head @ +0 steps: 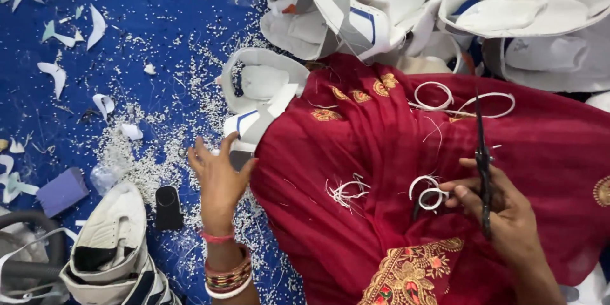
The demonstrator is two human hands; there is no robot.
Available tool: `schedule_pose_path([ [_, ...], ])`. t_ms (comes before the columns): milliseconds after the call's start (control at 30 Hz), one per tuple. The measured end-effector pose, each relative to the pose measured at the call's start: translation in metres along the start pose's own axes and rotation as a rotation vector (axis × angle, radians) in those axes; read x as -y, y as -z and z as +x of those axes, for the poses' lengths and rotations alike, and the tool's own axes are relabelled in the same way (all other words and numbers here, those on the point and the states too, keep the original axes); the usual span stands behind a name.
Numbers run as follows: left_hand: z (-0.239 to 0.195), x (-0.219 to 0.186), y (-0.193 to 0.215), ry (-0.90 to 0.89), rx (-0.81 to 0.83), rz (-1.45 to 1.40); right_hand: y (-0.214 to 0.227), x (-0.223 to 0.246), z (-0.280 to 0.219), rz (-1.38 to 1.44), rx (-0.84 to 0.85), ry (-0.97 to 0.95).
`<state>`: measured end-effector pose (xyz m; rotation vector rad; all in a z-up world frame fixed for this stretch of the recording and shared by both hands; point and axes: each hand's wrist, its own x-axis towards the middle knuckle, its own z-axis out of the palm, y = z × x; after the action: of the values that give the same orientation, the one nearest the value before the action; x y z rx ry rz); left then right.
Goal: The person trims excess material from shoe components using scissors.
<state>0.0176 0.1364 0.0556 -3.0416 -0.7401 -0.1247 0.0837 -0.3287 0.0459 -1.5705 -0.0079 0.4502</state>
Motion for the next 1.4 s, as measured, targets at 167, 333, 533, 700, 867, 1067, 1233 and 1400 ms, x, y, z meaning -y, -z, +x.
schedule_pose_path([
  [167, -0.003, 0.054, -0.031, -0.05, 0.175, -0.614, -0.001, -0.008, 0.003, -0.097, -0.022, -0.021],
  [333, -0.028, -0.004, 0.035, -0.038, -0.127, -0.66, -0.001, 0.003, 0.006, -0.071, -0.024, 0.004],
  [533, -0.111, -0.12, 0.092, -0.217, 0.136, -0.879, -0.004, 0.024, -0.002, -0.121, -0.08, 0.046],
  [700, -0.167, -0.175, 0.046, -0.619, 0.415, -0.705, 0.003, 0.021, -0.015, -0.16, -0.088, 0.034],
  [867, -0.154, -0.183, 0.048, -0.592, 0.701, -1.043, -0.029, 0.01, -0.019, -0.508, 0.016, -0.051],
  [1067, -0.105, -0.153, 0.056, -0.484, 0.808, -0.894, -0.036, -0.003, -0.008, -0.713, 0.013, -0.006],
  [1233, -0.055, -0.151, 0.005, -0.369, 0.216, -0.834, -0.029, 0.02, -0.008, -0.772, 0.015, 0.056],
  [1400, -0.054, -0.165, -0.032, -0.305, 0.35, -0.852, -0.012, 0.05, -0.01, -0.956, 0.113, 0.091],
])
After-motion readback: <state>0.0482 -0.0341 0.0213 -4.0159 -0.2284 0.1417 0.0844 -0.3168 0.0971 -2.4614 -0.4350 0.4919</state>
